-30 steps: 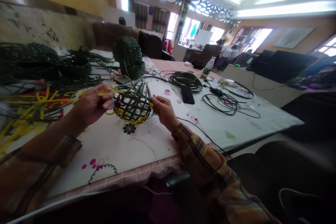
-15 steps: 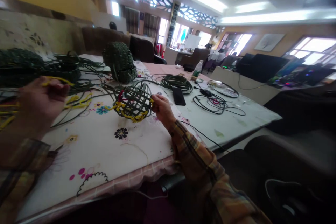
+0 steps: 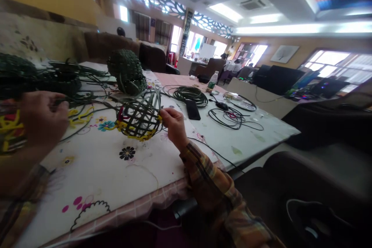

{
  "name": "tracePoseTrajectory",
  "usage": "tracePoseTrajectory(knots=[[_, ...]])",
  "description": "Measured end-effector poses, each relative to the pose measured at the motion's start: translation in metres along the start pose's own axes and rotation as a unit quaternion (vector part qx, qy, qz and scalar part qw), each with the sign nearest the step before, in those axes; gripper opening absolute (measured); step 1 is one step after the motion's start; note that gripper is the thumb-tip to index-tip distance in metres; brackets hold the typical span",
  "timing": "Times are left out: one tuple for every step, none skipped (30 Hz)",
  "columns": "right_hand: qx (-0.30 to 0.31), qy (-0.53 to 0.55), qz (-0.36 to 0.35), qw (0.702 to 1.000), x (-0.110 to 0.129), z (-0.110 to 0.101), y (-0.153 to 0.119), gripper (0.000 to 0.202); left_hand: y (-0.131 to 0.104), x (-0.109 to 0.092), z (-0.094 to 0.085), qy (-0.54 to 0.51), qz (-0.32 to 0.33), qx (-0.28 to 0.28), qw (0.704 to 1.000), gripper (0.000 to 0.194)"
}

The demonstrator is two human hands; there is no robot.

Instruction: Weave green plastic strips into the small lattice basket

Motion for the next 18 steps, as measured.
tracePoseTrajectory(knots=[[-0.003, -0.019, -0.015, 1.000, 0.000, 0.004, -0.004, 0.027, -0.003, -0.013, 0.001, 0.029, 0.010, -0.046, 0.998, 0.007], [0.000, -0.033, -0.021, 0.999, -0.002, 0.008, -0.007, 0.026, -0.006, -0.026, 0.008, 0.026, 0.031, -0.056, 0.998, 0.007], [0.008, -0.040, -0.018, 0.999, -0.005, 0.013, -0.010, 0.027, -0.009, -0.039, 0.016, 0.011, 0.061, -0.055, 0.997, 0.009], [0.020, -0.039, -0.010, 0.999, -0.008, 0.019, -0.012, 0.028, -0.013, -0.052, 0.026, -0.008, 0.096, -0.046, 0.994, 0.010], [0.035, -0.031, 0.003, 0.999, -0.012, 0.024, -0.013, 0.030, -0.018, -0.065, 0.034, -0.025, 0.134, -0.042, 0.990, 0.009], [0.049, -0.021, 0.018, 0.998, -0.016, 0.030, -0.014, 0.031, -0.022, -0.077, 0.037, -0.033, 0.174, -0.060, 0.982, 0.005], [0.062, -0.012, 0.034, 0.997, -0.019, 0.035, -0.015, 0.033, -0.026, -0.089, 0.042, -0.030, 0.209, -0.057, 0.976, 0.004], [0.074, -0.004, 0.050, 0.996, -0.021, 0.041, -0.015, 0.034, -0.029, -0.100, 0.044, -0.017, 0.251, -0.058, 0.966, 0.004], [0.083, -0.001, 0.063, 0.995, -0.022, 0.046, -0.015, 0.035, -0.032, -0.110, 0.046, -0.001, 0.289, -0.054, 0.956, 0.005], [0.090, 0.000, 0.072, 0.993, -0.023, 0.051, -0.015, 0.036, -0.034, -0.116, 0.048, 0.011, 0.316, -0.045, 0.948, 0.007], [0.094, 0.000, 0.079, 0.992, -0.023, 0.056, -0.015, 0.035, -0.035, -0.119, 0.049, 0.018, 0.329, -0.040, 0.943, 0.008], [0.096, 0.000, 0.083, 0.992, -0.022, 0.061, -0.015, 0.034, -0.034, -0.119, 0.049, 0.018, 0.329, -0.036, 0.943, 0.009], [0.097, 0.000, 0.088, 0.991, -0.022, 0.067, -0.013, 0.033, -0.033, -0.116, 0.049, 0.013, 0.319, -0.034, 0.947, 0.011], [0.096, 0.002, 0.091, 0.991, -0.023, 0.072, -0.012, 0.032, -0.032, -0.111, 0.050, 0.007, 0.302, -0.033, 0.953, 0.013], [0.096, 0.005, 0.094, 0.991, -0.023, 0.078, -0.010, 0.030, -0.031, -0.105, 0.051, 0.003, 0.285, -0.032, 0.958, 0.015], [0.095, 0.008, 0.094, 0.991, -0.023, 0.083, -0.008, 0.029, -0.030, -0.100, 0.053, 0.002, 0.272, -0.027, 0.962, 0.018], [0.094, 0.010, 0.092, 0.991, -0.024, 0.089, -0.006, 0.028, -0.030, -0.094, 0.055, 0.004, 0.259, -0.020, 0.966, 0.022], [0.093, 0.011, 0.087, 0.992, -0.024, 0.094, -0.003, 0.027, -0.030, -0.088, 0.057, 0.007, 0.246, -0.015, 0.969, 0.026]])
Point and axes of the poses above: each hand's wrist, its own y-axis towards the middle knuckle, its own z-axis out of the palm, x = y × z, the point moved 6 cm from there along y, towards the middle knuckle, and after that the axes turned 15 degrees about z, right-handed, at the moved point
